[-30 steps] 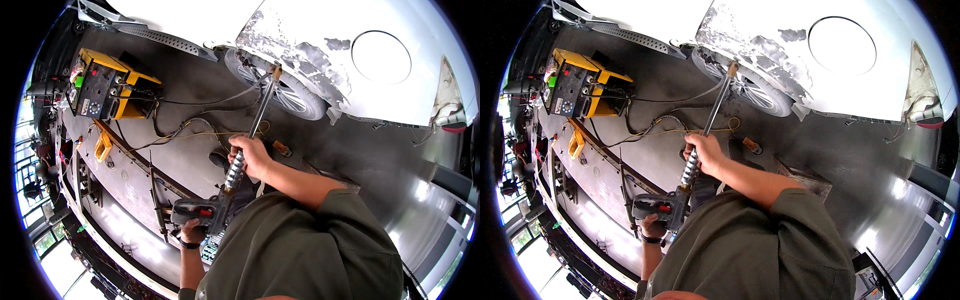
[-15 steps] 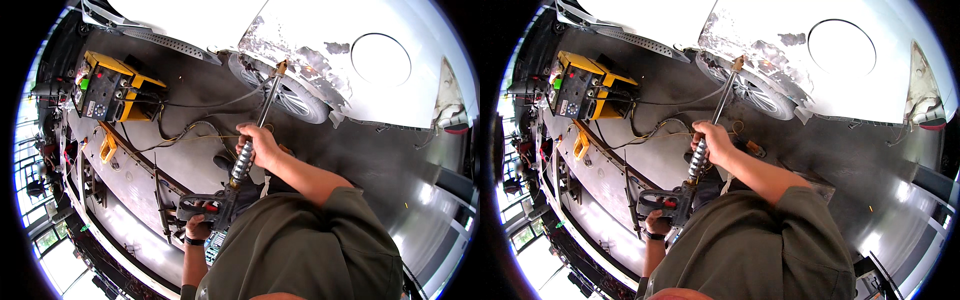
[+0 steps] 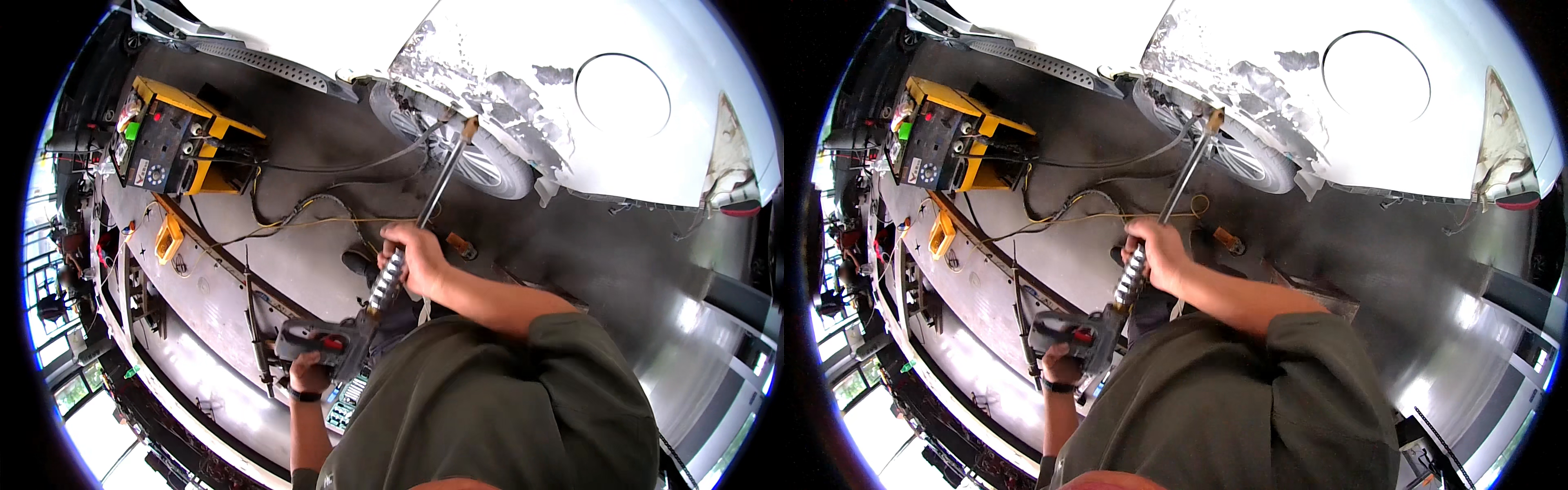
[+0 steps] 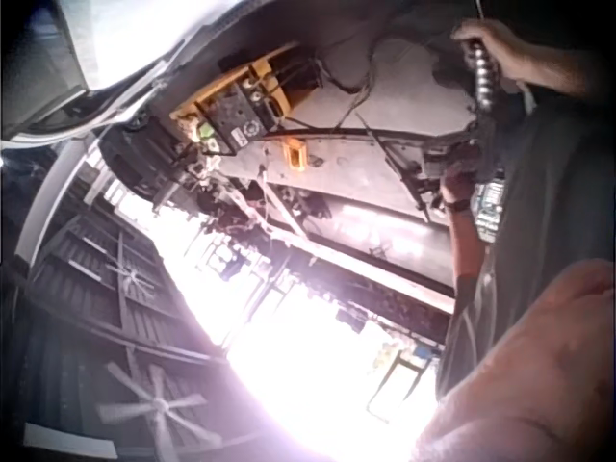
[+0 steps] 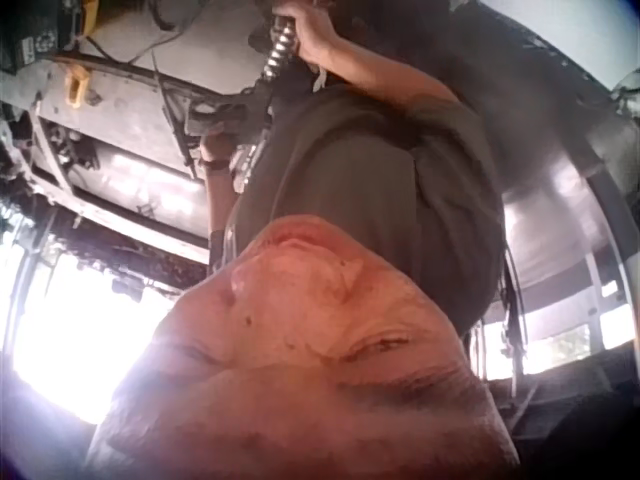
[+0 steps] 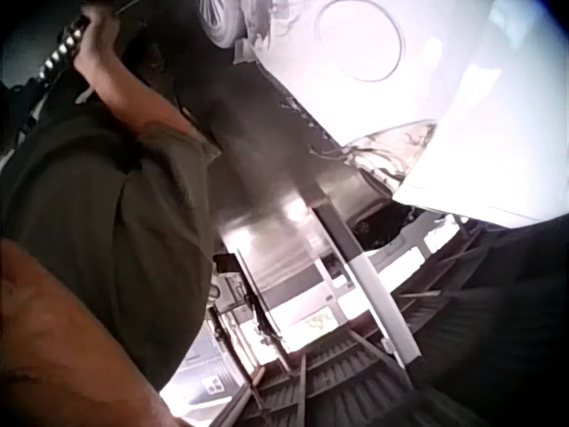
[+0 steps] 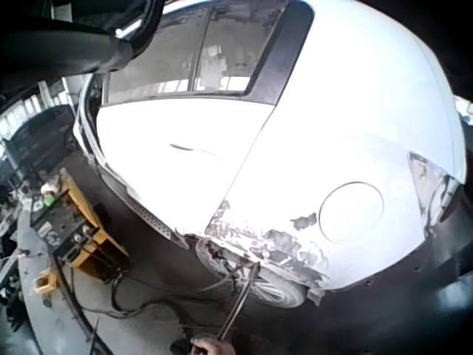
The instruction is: The person operates a spot welding slide hammer tool against the damaged rear quarter panel of a white car to pull out dents, generating visible sparks during the localized welds, and subsequently rubs the repaired surface with an open hand.
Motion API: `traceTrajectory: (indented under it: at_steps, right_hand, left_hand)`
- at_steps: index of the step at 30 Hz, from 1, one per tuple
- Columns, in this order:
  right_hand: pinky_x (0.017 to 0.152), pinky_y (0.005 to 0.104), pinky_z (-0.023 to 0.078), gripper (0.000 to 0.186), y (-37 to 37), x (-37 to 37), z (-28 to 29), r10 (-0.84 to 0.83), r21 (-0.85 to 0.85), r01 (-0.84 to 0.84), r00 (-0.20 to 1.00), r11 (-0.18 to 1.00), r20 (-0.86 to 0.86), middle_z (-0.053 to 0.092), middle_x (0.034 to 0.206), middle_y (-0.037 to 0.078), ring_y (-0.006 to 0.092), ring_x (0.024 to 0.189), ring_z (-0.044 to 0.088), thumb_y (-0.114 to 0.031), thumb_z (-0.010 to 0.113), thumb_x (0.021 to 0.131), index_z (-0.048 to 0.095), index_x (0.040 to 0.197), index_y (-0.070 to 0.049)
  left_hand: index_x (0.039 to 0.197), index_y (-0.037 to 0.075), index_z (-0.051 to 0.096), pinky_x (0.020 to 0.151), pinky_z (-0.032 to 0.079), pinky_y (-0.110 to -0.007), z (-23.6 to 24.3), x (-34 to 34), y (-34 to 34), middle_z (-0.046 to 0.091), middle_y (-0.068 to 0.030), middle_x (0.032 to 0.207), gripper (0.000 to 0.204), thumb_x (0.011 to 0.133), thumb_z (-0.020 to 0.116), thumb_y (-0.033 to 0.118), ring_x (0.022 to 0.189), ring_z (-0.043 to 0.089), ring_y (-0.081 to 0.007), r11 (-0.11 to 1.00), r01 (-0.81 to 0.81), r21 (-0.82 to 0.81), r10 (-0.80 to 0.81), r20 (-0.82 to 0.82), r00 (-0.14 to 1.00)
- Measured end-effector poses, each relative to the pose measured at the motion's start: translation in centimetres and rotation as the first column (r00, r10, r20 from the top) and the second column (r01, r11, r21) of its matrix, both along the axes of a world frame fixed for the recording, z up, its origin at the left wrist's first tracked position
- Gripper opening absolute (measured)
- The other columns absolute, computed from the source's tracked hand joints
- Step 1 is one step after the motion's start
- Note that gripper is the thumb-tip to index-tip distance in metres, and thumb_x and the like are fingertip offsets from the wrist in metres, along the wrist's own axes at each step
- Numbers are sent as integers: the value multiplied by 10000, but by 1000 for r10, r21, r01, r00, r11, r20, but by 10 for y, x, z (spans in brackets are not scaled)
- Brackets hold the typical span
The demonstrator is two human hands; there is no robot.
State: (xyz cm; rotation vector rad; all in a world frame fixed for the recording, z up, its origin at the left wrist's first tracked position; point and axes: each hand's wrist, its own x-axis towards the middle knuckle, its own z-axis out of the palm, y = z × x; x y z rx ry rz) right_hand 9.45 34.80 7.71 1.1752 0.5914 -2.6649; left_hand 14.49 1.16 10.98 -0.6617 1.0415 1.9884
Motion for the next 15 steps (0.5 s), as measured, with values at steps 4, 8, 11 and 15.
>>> traceTrajectory:
  at_steps: [4, 8, 11, 15]
  right_hand:
    - [664, 392, 543, 136, 1, -2, 7, 24, 3, -24, 1000, 1000, 2, 585, 740, 81, 244, 678, 616, -158, 668, 899, 620, 954, -44]
    - [632, 388, 547, 116, 14, -26, -3, 31, 9, -31, 999, 999, -29, 593, 727, 88, 240, 650, 621, -144, 671, 900, 609, 936, -53]
    - [646, 388, 557, 115, 23, -29, 0, 37, 14, -37, 998, 999, -55, 594, 729, 83, 241, 654, 627, -149, 676, 898, 616, 924, -54]
    - [678, 392, 558, 124, 25, -24, -1, 55, 36, -53, 997, 998, -50, 592, 736, 76, 240, 688, 626, -156, 668, 903, 623, 953, -51]
  left_hand:
    - [1356, 47, 602, 1061, 488, -523, -9, 9, -15, 662, -159, 1307, 636, 738, 638, 194, 1203, 622, -339, 1000, 25, 16, -25, 25, 999]
    - [1348, 24, 593, 1081, 469, -501, -13, 3, 9, 658, -170, 1305, 620, 750, 632, 182, 1206, 616, -332, 999, -15, 41, 15, 15, 1000]
    - [1374, 45, 591, 1087, 467, -517, -16, -3, 13, 656, -159, 1328, 629, 769, 631, 214, 1206, 620, -337, 997, 47, 63, -44, -48, 998]
    - [1371, 24, 579, 1078, 480, -498, -12, -1, 16, 652, -168, 1325, 642, 758, 652, 201, 1200, 623, -337, 999, 25, 33, -24, -24, 999]
